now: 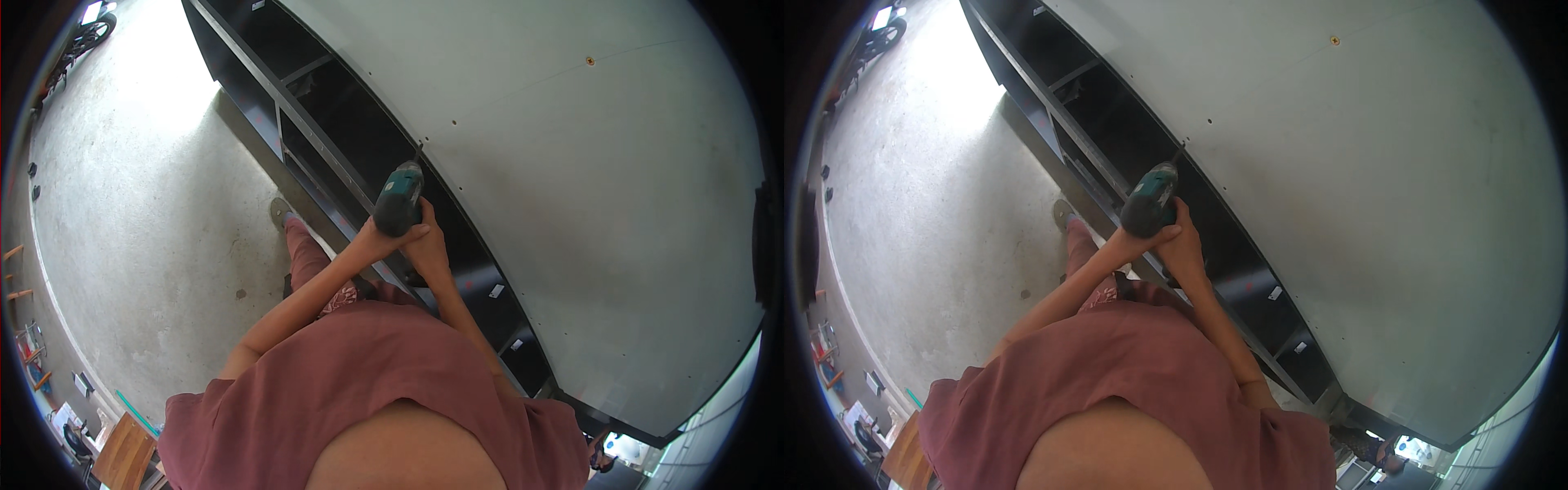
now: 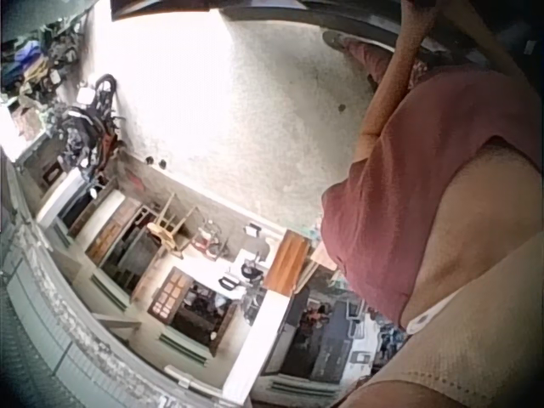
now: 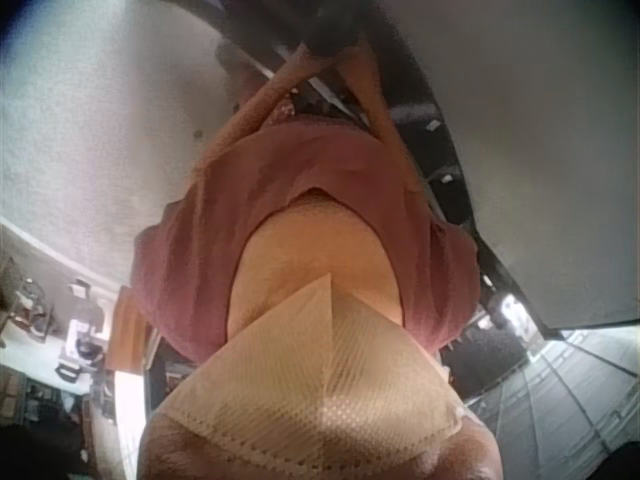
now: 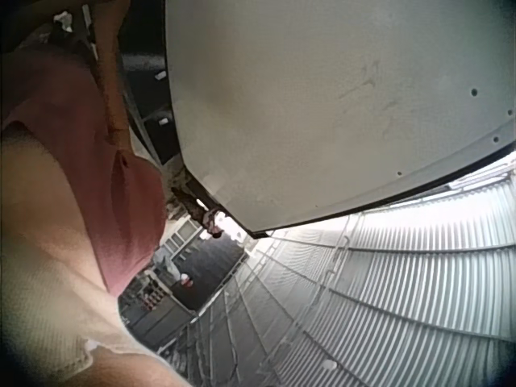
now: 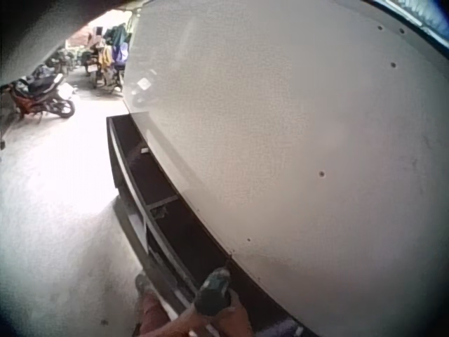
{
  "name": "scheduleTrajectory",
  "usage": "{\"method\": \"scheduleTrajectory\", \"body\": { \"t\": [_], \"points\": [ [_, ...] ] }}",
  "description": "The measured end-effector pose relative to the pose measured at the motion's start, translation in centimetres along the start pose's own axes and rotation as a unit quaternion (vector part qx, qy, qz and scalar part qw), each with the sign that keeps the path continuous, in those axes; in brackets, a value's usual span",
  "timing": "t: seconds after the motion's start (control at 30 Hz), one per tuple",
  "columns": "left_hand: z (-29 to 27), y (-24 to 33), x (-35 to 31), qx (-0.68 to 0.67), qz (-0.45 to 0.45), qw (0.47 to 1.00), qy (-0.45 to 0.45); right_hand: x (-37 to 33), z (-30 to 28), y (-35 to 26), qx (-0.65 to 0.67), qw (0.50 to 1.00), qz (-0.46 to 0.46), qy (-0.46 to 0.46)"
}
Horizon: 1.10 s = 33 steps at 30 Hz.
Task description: The person picks up an electric drill from a table, approaches a cabinet, and drives screws into the panel using the drill.
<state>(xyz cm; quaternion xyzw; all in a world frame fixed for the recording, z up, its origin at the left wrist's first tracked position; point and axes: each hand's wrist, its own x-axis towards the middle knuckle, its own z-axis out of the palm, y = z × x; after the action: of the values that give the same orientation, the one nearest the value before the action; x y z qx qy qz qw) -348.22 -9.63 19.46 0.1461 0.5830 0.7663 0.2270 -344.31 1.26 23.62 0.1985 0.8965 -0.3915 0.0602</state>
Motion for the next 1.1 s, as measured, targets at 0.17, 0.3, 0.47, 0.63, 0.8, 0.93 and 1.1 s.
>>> {"method": "scheduleTrajectory", "body": {
  "t": [0.17, 0.3, 0.47, 0.63, 0.8, 0.93, 1.1],
  "points": [
    [-0.5, 2.0, 0.8, 0.131, -0.108, 0.985, -0.040, 0.0, 0.2, 0.5, 0.049, 0.999, 0.016, 0.013],
    [0.3, 3.7, -0.9, 0.134, -0.103, 0.985, -0.024, -1.2, -1.0, -0.4, 0.058, 0.998, -0.024, -0.007],
    [1.4, 5.0, -2.8, 0.102, -0.036, 0.994, -0.014, -3.0, -1.9, -0.2, 0.062, 0.997, -0.045, 0.017],
    [1.8, 5.7, -2.9, 0.101, 0.039, 0.993, -0.052, -3.8, -2.9, -1.2, 0.068, 0.995, -0.062, 0.045],
    [2.2, 6.3, -2.3, 0.085, 0.042, 0.995, -0.025, -3.4, -3.2, -1.3, 0.091, 0.993, -0.059, 0.052],
    [1.7, 5.8, -1.7, 0.108, 0.012, 0.993, -0.050, -2.8, -3.2, -1.2, 0.060, 0.993, -0.077, 0.064],
    [1.4, 6.9, -1.3, 0.129, -0.046, 0.987, -0.084, -2.7, -3.5, -1.9, 0.069, 0.993, -0.072, 0.065]
  ]
}}
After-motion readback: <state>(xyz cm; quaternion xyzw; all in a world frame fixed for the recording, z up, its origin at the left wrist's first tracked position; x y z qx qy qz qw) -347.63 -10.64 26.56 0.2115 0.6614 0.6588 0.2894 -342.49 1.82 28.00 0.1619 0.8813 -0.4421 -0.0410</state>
